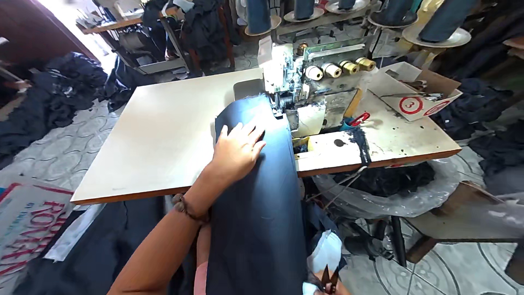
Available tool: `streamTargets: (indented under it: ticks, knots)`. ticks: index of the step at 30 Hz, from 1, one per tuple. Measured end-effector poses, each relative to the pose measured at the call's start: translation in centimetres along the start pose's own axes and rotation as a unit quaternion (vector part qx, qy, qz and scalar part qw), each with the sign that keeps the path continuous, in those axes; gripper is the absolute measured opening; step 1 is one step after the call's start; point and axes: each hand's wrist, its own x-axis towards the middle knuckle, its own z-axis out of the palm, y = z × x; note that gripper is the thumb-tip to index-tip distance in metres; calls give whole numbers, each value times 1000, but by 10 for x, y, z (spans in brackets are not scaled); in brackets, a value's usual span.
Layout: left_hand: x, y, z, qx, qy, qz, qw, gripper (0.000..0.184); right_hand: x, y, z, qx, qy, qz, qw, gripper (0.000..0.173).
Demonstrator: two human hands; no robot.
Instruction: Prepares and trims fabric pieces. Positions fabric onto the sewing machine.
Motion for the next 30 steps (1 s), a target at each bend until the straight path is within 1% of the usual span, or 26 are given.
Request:
streamTargets:
  ticks: [1, 3, 6, 8, 13, 15, 19, 22, 24, 25, 26, 27, 28, 29, 30]
  knots:
    - [7, -2, 3, 12, -21, -26, 999, 51, 9, -2, -1, 30, -3, 3, 1000, 11]
    - [22, -3, 3, 17, -47, -51, 997, 55, 26, -13, 1, 67, 27, 25, 997, 9]
    - [64, -18, 7, 36, -105, -84, 990, 63, 57, -25, -3, 51, 73, 43, 995, 10]
    - [92, -31, 8, 46, -139, -104, 984, 66, 78, -31, -6, 34, 90, 36, 995, 12]
    - [144, -56, 13, 38, -156, -143, 977, 66, 134, -43, -21, 16, 96, -20, 995, 14]
    - [161, -64, 13, 29, -161, -157, 974, 66, 154, -50, -26, 9, 101, -44, 994, 12]
    - [190, -79, 14, 6, -158, -194, 968, 66, 191, -69, -32, -32, 132, -82, 987, 14]
    - [213, -97, 27, -16, -135, -213, 968, 67, 215, -81, -31, -47, 158, -85, 983, 16]
    - [224, -106, 36, -36, -99, -224, 969, 65, 229, -88, -29, -50, 170, -91, 980, 21]
    - [227, -109, 38, -53, -60, -222, 972, 64, 237, -90, -28, -55, 179, -91, 978, 24]
    - [225, -108, 36, -74, 2, -207, 976, 61, 244, -91, -27, -59, 189, -90, 976, 27]
    - [220, -108, 33, -108, 92, -171, 975, 56, 250, -90, -25, -59, 198, -96, 974, 29]
    - [215, -109, 32, -160, 203, -110, 960, 49, 254, -89, -25, -58, 202, -106, 972, 30]
    - [210, -110, 31, -224, 298, -52, 926, 44, 255, -88, -26, -58, 198, -118, 971, 30]
    - [198, -106, 26, -281, 359, -22, 890, 43, 251, -88, -27, -56, 183, -124, 974, 29]
